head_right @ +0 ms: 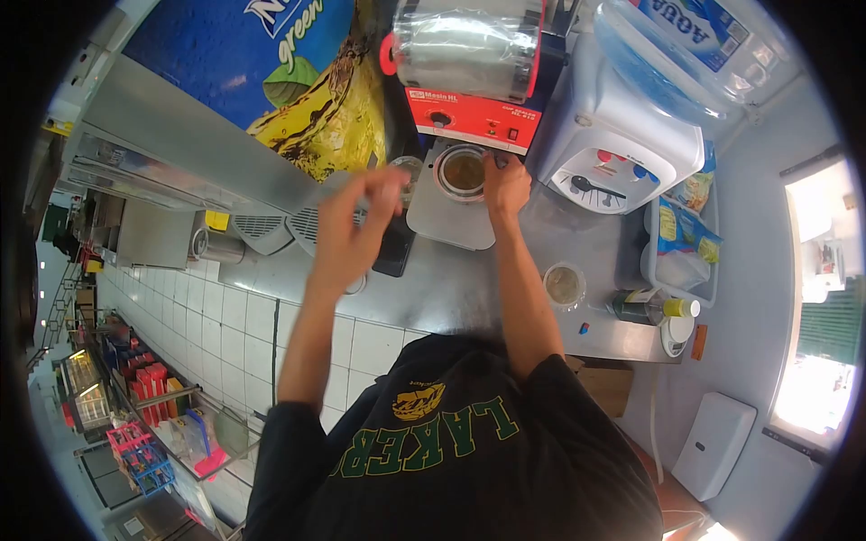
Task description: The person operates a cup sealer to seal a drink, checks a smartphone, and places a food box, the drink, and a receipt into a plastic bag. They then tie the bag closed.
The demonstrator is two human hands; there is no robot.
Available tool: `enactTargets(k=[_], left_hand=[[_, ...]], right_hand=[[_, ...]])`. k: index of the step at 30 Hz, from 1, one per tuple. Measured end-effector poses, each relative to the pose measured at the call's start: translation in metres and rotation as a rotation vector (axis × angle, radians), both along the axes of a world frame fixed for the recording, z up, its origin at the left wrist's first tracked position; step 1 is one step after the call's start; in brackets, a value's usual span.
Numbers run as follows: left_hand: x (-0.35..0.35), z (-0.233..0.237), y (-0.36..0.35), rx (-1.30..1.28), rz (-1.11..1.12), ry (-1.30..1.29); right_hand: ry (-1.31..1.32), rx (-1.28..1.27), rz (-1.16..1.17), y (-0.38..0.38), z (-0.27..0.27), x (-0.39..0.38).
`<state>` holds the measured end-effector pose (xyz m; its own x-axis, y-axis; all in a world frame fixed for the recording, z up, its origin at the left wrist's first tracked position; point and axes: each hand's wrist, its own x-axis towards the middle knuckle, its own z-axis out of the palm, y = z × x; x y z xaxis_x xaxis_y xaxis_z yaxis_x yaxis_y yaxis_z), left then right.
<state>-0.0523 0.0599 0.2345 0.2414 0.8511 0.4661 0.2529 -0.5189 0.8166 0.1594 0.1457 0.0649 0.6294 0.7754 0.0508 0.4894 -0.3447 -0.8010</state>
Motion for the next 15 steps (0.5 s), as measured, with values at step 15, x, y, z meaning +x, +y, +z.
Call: enactTargets(k=[15], left_hand=[[0.109,0.127,0.176,0.501,-0.211,0.543]], right_hand=[[0.353,0.268,-0.194,0.015,-0.012,-0.002]])
